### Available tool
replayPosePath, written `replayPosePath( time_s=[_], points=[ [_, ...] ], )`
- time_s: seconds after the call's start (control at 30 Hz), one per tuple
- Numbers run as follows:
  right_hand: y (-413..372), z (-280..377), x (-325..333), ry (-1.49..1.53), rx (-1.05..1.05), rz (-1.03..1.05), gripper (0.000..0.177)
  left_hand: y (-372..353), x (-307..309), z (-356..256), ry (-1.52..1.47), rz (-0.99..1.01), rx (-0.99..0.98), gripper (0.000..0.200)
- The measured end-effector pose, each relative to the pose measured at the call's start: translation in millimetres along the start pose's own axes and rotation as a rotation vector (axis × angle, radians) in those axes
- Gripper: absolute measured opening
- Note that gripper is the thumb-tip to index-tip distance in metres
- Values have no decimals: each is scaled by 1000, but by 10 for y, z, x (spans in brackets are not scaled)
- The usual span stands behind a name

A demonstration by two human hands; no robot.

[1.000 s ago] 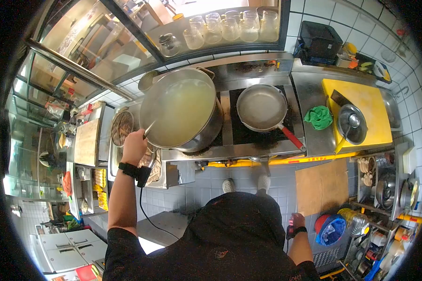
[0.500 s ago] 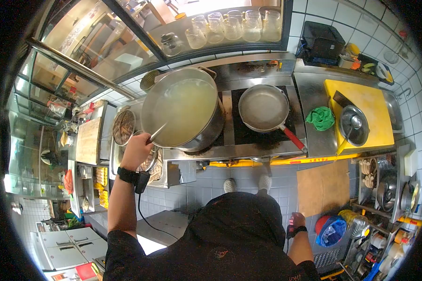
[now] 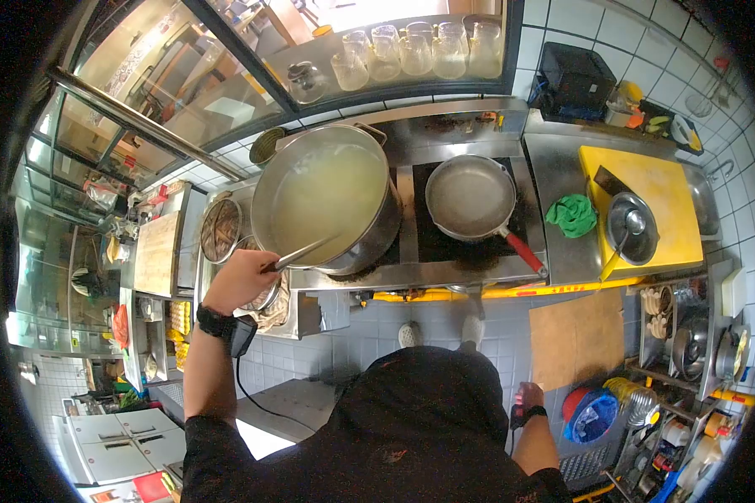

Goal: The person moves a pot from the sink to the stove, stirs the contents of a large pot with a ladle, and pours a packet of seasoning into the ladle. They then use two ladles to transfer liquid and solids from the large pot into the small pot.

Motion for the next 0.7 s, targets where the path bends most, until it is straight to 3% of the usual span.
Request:
replayPosePath(
  time_s=[0.13, 0.2, 0.33, 0.4, 0.53, 0.6, 0.7],
  points=[
    [77, -54, -11, -17, 24, -48, 20, -30, 262, -66, 9, 65, -56, 22],
    [206, -87, 22, 41, 46, 37, 19, -44, 381, -64, 29, 170, -9, 23],
    [417, -148, 84, -58, 76, 135, 24, -49, 564, 7, 194, 183, 19, 23],
    [475, -153, 116, 117, 38, 167, 25, -41, 577, 28, 262, 136, 7, 20],
    [159, 27, -46, 3, 57, 20, 22, 54, 538, 23, 523, 75, 27, 11],
    [539, -214, 180, 107, 50, 326, 26, 109, 487, 59, 559, 32, 26, 9],
    [509, -240, 201, 59, 76, 358, 27, 187, 407, 127, 598, -43, 45, 8]
  ],
)
Point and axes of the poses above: each hand's wrist, its own y-axis towards the middle knuckle, its own x-axis out of the back of the hand, z = x × y, the point moved 2 cm from there along y, towards the middle knuckle, and after that the axes turned 10 degrees about y, right-handed, at the moved point
